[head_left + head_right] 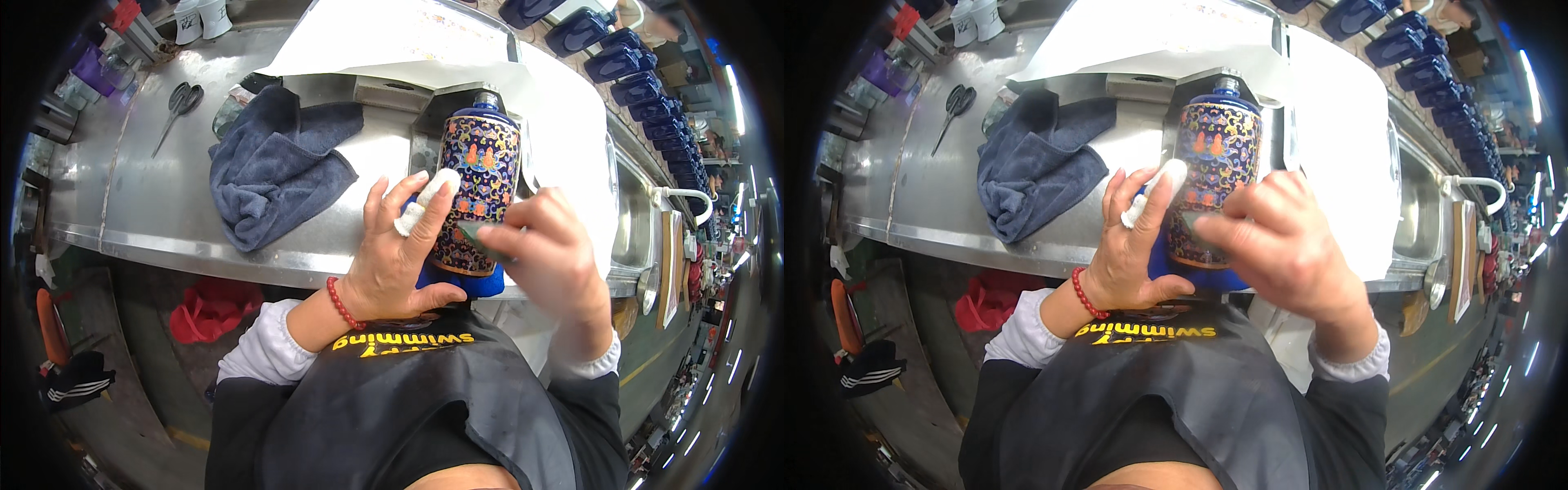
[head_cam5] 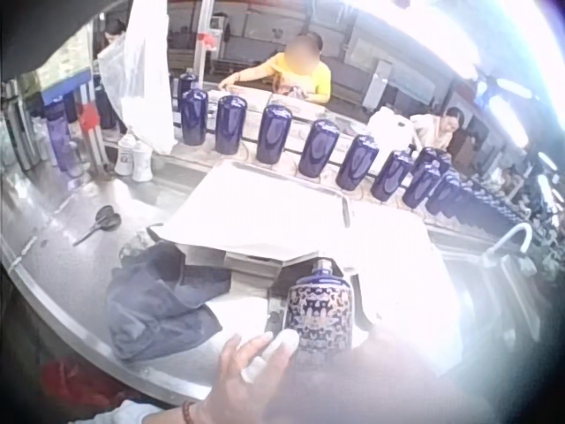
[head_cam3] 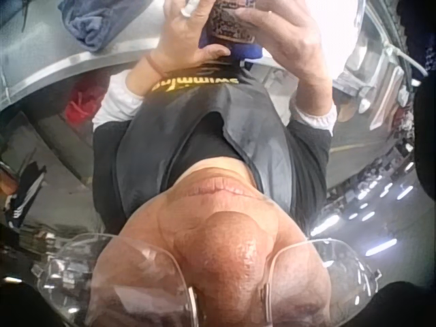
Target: The person retrieves a red cloth and a white tissue, then uses a green plastic tool to smooth a decorative sticker onto a blue patterned bottle. The person repeatedly presses and adjusts the sticker along the bottle's surface to ensure it adheres properly.
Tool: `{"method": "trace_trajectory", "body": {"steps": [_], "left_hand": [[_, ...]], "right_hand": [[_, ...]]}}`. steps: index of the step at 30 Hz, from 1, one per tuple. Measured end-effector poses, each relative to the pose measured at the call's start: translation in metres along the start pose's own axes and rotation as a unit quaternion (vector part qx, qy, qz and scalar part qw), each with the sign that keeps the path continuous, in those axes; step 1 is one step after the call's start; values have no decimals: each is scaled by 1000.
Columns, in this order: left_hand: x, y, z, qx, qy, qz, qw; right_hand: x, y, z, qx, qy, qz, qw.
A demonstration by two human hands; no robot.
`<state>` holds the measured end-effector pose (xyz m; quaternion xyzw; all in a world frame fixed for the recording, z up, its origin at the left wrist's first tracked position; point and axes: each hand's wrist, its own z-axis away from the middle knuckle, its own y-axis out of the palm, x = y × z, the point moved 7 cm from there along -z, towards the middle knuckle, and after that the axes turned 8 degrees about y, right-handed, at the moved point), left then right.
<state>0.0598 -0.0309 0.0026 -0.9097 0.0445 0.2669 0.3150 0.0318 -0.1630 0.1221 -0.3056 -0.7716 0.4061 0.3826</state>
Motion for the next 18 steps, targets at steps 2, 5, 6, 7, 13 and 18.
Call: {"method": "trace_trajectory", "body": {"steps": [2, 5, 6, 7, 13, 18], "left_hand": [[6, 0, -2, -21, -7, 37, 999], [14, 3, -8, -7, -5, 47, 999], [15, 5, -10, -3, -6, 36, 999], [16, 6, -11, 3, -12, 28, 1000], [4, 6, -4, -1, 19, 6, 1000], [-2, 3, 19, -28, -10, 60, 998]], "right_hand": [[-18, -4, -7, -34, 94, -2, 995], [-15, -3, -9, -34, 53, 140, 988], [-11, -2, -5, 10, 41, 67, 997], [-3, 1, -2, 49, 6, -5, 999], [-29, -17, -6, -126, 126, 47, 983], [12, 15, 31, 88, -4, -56, 995]]}}
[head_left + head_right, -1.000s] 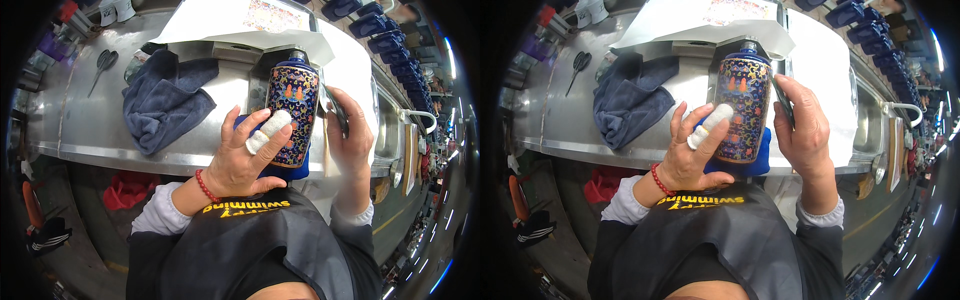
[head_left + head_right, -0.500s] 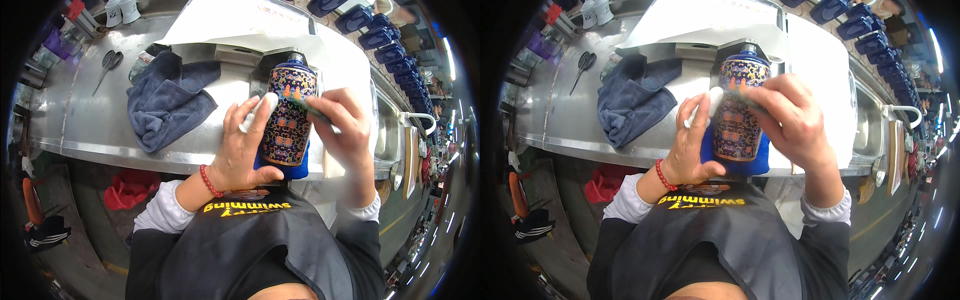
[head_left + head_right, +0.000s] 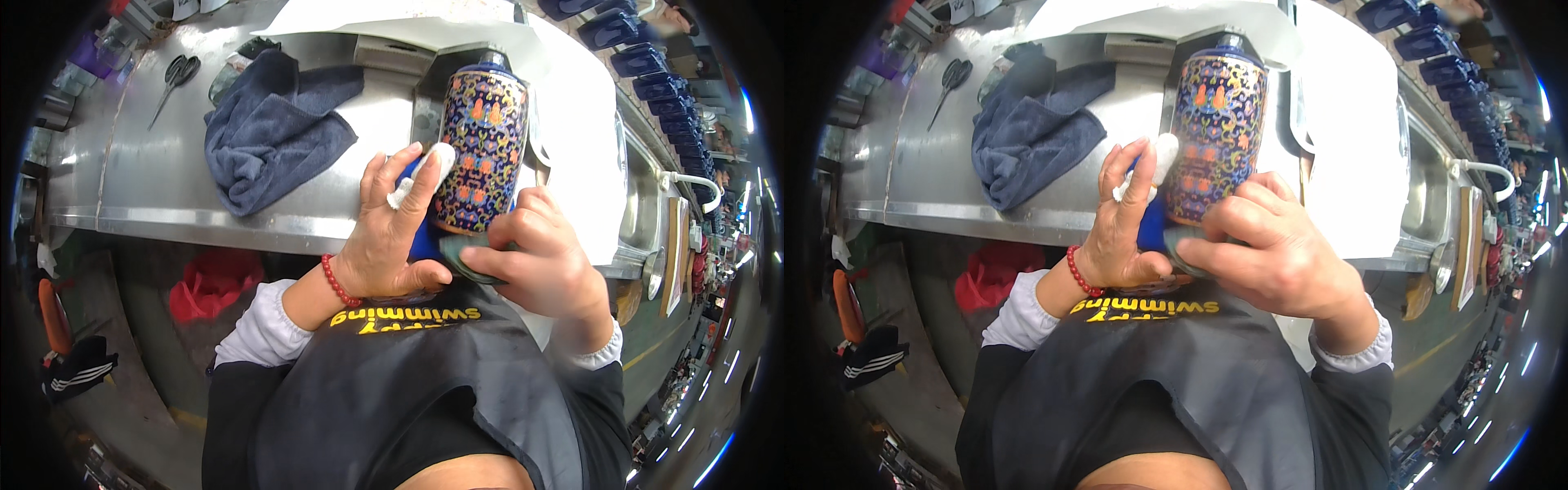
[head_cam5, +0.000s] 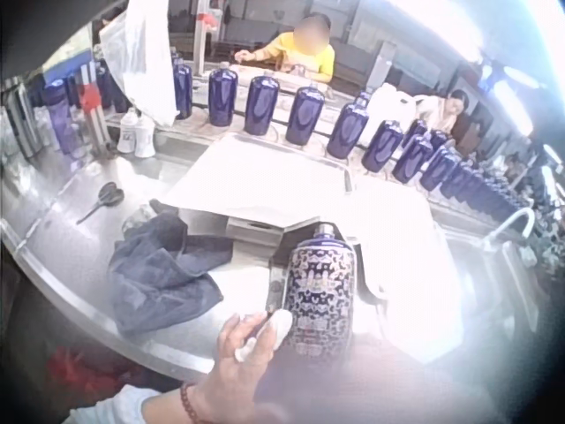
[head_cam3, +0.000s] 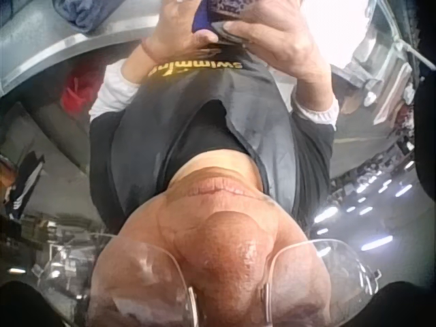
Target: The person retrieves a red cloth and a white tissue, then uses a green plastic tool to smooth a decorative sticker onto a blue patterned bottle. The person repeatedly presses and adjusts the sticker along the bottle's surface to ensure it adheres properly.
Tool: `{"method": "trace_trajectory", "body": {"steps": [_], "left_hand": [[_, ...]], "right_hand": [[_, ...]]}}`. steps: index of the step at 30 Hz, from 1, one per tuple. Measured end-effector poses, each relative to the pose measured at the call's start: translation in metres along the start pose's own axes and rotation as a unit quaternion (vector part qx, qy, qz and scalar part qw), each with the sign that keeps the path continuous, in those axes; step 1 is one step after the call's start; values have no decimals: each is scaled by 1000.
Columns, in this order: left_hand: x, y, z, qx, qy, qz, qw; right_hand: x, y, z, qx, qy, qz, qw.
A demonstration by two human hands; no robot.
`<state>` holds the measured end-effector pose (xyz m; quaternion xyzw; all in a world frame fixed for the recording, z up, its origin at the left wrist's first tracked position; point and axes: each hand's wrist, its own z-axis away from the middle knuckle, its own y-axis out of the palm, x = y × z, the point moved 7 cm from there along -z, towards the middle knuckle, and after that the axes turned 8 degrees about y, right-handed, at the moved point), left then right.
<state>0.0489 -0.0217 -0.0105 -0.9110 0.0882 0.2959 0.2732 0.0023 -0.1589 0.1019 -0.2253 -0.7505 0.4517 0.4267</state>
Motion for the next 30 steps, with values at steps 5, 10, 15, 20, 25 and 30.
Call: {"method": "trace_trajectory", "body": {"steps": [5, 10, 15, 20, 25, 30], "left_hand": [[-10, 7, 15, 35, -8, -51, 998], [-23, 9, 17, 68, 12, -107, 992], [-30, 13, 18, 98, 22, -162, 982], [-36, 10, 18, 102, 43, -171, 979], [-21, 2, 3, 38, -44, -108, 992], [-12, 8, -12, 52, -78, -118, 989]], "right_hand": [[-45, -12, 32, -147, 225, -51, 962], [-47, -2, 41, -199, 238, -131, 942], [-41, -3, 40, -212, 211, -83, 951], [-23, -2, 37, -142, 166, 31, 975], [-34, -9, -2, -21, 184, -101, 978], [-21, -33, -37, -195, 89, 205, 955]]}}
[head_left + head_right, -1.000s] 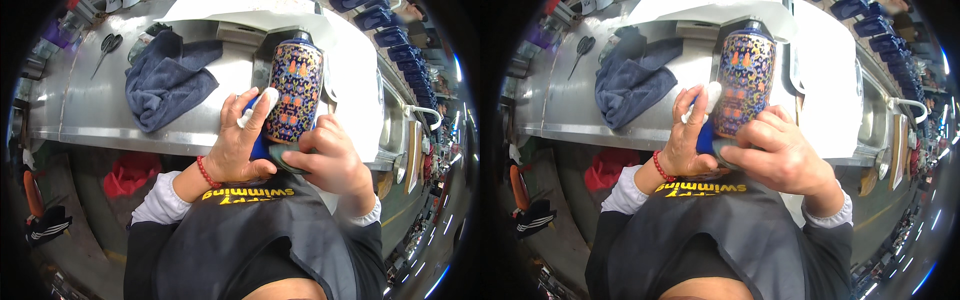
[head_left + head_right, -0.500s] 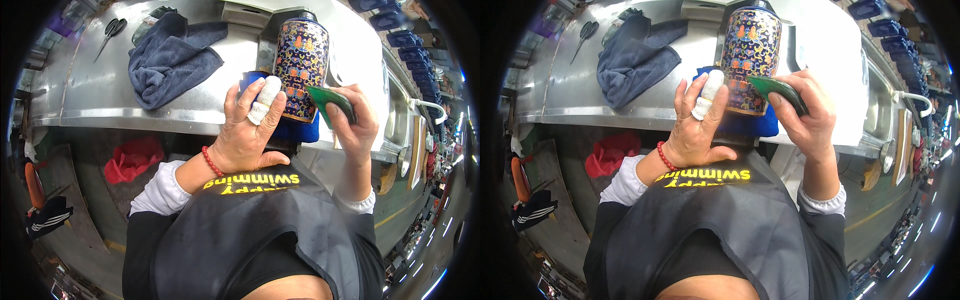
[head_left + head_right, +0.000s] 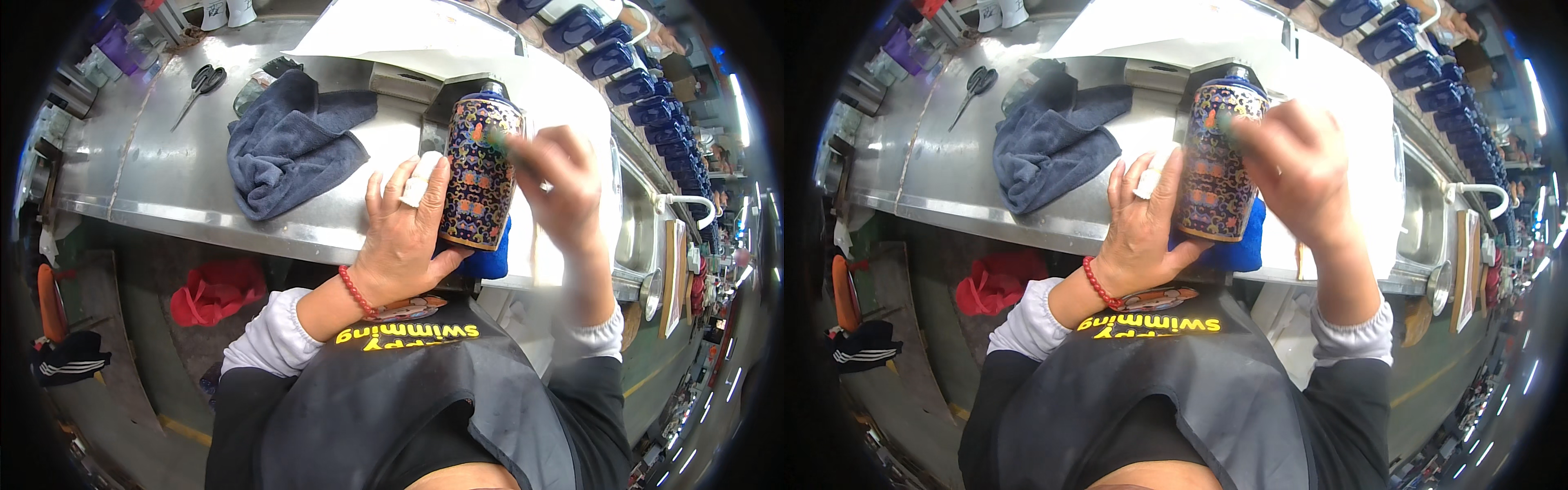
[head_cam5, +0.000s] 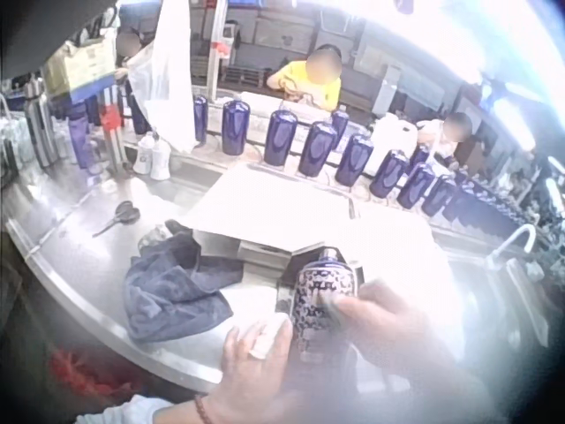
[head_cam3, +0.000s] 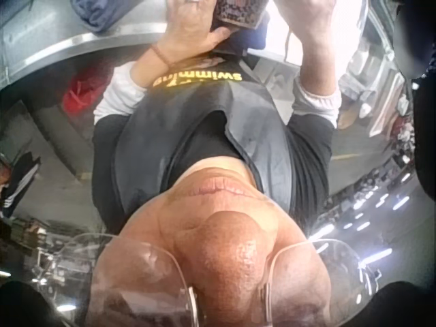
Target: The person retrieves a red cloth and a white tissue, then uses a green plastic tool to smooth a decorative sticker onto a blue patterned bottle. The person repeatedly presses and adjusts the sticker along the bottle's surface to ensure it adheres properly.
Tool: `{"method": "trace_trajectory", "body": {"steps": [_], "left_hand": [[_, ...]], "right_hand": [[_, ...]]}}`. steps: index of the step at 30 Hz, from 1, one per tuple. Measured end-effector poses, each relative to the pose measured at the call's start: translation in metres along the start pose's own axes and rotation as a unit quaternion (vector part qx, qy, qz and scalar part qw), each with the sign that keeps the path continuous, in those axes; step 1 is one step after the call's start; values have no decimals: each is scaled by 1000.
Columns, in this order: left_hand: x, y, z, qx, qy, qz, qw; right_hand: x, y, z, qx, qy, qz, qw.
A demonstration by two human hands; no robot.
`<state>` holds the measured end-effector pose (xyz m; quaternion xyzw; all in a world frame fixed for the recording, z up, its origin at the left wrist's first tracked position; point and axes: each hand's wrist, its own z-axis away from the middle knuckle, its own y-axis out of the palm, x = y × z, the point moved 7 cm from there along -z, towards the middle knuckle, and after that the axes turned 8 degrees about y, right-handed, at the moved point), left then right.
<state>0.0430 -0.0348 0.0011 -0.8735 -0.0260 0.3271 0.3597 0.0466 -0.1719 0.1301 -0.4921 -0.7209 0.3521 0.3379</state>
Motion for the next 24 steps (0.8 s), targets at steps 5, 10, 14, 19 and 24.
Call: {"method": "trace_trajectory", "body": {"steps": [5, 10, 14, 19, 24], "left_hand": [[1, -3, -6, -7, 6, -16, 1000], [3, -2, -8, -4, 8, -11, 1000], [-2, -9, -6, -35, 33, 6, 999], [-26, -7, -6, 22, 147, -83, 985], [-27, -9, -19, 10, 156, -110, 982]], "right_hand": [[25, 9, 17, 201, -51, -170, 963], [17, 4, 3, 66, -87, -36, 993], [14, 5, 36, 253, -4, -244, 936], [-58, 0, 56, 119, 255, -309, 909], [-73, 7, 82, 63, 321, -382, 864]]}}
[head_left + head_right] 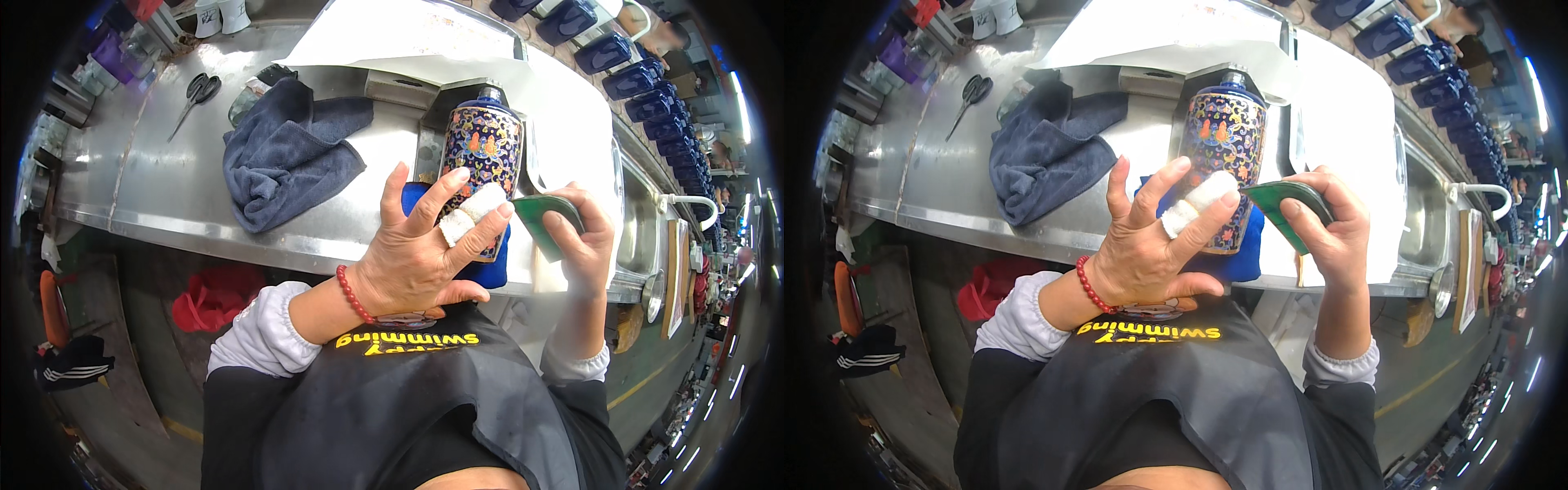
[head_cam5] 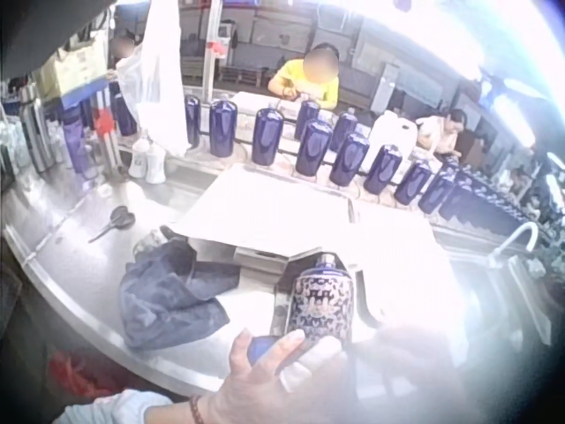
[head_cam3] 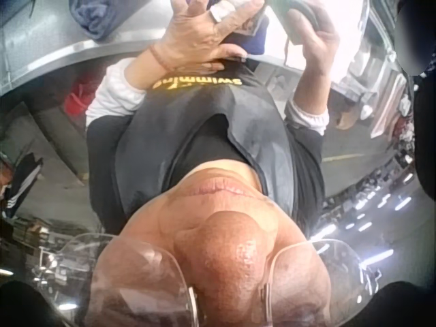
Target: The person retrieves a red cloth and a white tissue, then uses a green plastic tool to smooth a decorative sticker onto a blue patterned bottle. The person repeatedly presses and adjusts the sticker along the bottle's surface to ensure it adheres properly.
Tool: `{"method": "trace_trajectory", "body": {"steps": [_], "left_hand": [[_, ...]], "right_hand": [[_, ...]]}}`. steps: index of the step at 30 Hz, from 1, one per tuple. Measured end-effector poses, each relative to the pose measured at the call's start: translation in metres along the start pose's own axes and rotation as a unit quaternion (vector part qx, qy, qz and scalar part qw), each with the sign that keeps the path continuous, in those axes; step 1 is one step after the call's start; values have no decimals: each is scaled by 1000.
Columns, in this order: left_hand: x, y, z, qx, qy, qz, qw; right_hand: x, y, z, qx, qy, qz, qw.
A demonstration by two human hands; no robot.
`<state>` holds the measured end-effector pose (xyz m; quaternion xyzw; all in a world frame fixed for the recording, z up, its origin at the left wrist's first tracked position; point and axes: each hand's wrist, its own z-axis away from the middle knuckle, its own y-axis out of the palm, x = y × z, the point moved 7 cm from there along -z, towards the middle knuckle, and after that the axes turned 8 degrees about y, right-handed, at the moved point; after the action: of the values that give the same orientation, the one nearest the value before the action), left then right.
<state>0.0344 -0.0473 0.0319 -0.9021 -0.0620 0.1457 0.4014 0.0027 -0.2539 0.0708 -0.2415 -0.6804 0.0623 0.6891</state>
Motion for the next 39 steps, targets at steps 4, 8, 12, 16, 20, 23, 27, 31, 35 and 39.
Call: {"method": "trace_trajectory", "body": {"steps": [4, 8, 12, 16, 20, 23, 27, 31, 35, 39], "left_hand": [[6, 0, -9, 0, -32, 0, 999], [9, 1, -14, 13, -54, 0, 998], [10, -3, -15, 11, -55, -13, 998], [-7, -7, -15, -5, -5, -27, 1000], [1, -5, -14, 3, -38, -18, 999], [7, -4, -17, -4, -50, -1, 999], [16, -4, -15, -21, -61, -2, 998], [27, -5, -3, -46, -80, 41, 995], [22, -10, 15, -55, -69, 87, 992], [10, -4, 19, -30, -88, 67, 993]], "right_hand": [[-11, -2, 3, -8, 38, -29, 999], [-11, 2, -1, 4, 15, -39, 999], [-12, 3, -2, -3, 21, -61, 998], [-9, 4, -5, -3, 6, -67, 998], [-11, 4, -4, -11, 11, -65, 998], [-13, 3, -4, -15, 7, -67, 998], [-5, 7, -7, -44, -33, -16, 998], [34, 28, 6, -50, -244, 250, 936], [54, 52, 30, 156, -372, 209, 891], [47, 27, 3, -58, -257, 189, 946]]}}
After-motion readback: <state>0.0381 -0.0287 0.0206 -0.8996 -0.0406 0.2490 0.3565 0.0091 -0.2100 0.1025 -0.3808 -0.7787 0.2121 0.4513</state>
